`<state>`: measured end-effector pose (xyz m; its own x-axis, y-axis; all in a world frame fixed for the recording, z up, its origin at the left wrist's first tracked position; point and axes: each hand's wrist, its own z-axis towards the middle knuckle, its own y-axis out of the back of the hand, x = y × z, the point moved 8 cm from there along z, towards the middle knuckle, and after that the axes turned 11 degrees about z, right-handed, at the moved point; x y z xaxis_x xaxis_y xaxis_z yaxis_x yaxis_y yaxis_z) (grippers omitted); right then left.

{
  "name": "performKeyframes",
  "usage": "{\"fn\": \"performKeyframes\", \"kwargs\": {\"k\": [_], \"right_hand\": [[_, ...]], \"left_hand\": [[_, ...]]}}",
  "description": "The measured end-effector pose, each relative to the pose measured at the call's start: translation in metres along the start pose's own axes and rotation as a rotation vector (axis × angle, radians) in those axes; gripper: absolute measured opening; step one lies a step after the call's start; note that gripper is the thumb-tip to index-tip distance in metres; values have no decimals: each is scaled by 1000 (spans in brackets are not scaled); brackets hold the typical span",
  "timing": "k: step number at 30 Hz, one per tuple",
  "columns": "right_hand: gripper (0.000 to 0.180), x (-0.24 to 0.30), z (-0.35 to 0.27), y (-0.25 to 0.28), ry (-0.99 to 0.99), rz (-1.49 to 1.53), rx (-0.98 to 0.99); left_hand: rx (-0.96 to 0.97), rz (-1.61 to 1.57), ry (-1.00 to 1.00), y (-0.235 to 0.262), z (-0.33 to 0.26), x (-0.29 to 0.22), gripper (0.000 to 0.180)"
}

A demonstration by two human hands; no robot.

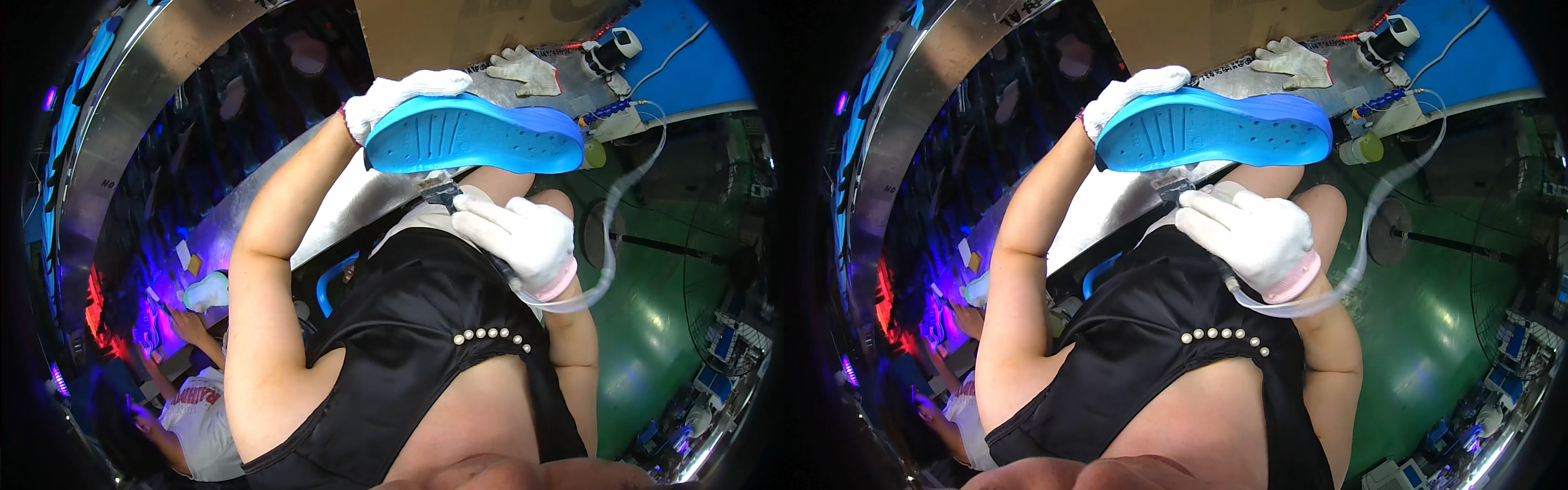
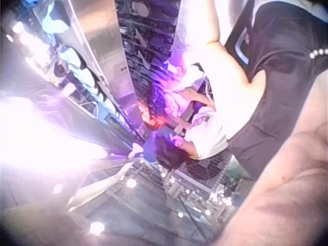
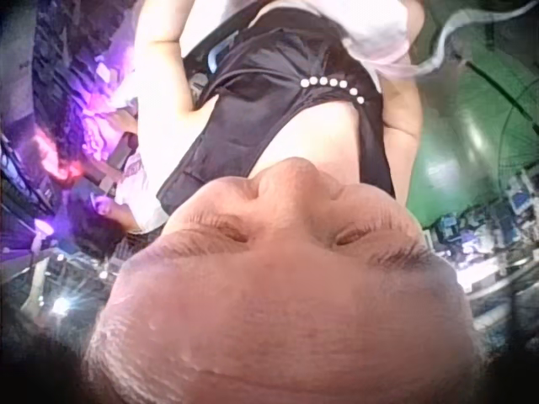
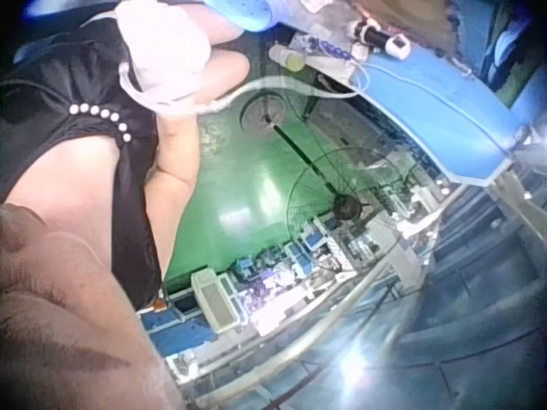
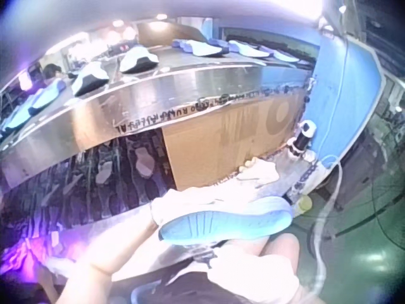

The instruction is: The person picks up a blue shoe sole from a conveyor belt, wipes the bottom surface using a handheld tool, and places the sole back onto the belt.

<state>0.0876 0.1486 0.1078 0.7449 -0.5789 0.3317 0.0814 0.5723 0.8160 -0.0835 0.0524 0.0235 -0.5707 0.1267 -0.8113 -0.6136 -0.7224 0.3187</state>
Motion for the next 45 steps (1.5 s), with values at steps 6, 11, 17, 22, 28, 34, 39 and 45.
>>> {"fn": "performKeyframes", "kwargs": {"k": [6, 11, 17, 22, 28, 34, 39, 45], "right_hand": [[24, -16, -2, 13, -57, 10, 8], [22, -28, 3, 38, 5, 107, -209], [24, -24, 0, 48, -14, 47, -149], [24, -38, 8, 36, -167, 532, -139], [26, -20, 18, 26, 14, 133, -554], [25, -19, 16, 6, -25, 439, -552], [26, -22, -8, 25, 17, 871, -703], [26, -24, 5, 13, -80, 941, -660]], "left_hand": [[-21, -68, 301, 5, -6, 4, 51], [-68, -421, 676, 10, -9, 5, 62], [126, -599, 715, -2, -10, -1, 80], [131, -1135, 654, -38, -10, -10, 83], [-375, -1364, 360, -58, 3, -30, 83], [-489, -1290, 411, -41, -34, -34, 84], [-323, -1004, 42, 54, -60, -139, 96], [-868, -779, 4, 206, -53, -189, 88]]}}
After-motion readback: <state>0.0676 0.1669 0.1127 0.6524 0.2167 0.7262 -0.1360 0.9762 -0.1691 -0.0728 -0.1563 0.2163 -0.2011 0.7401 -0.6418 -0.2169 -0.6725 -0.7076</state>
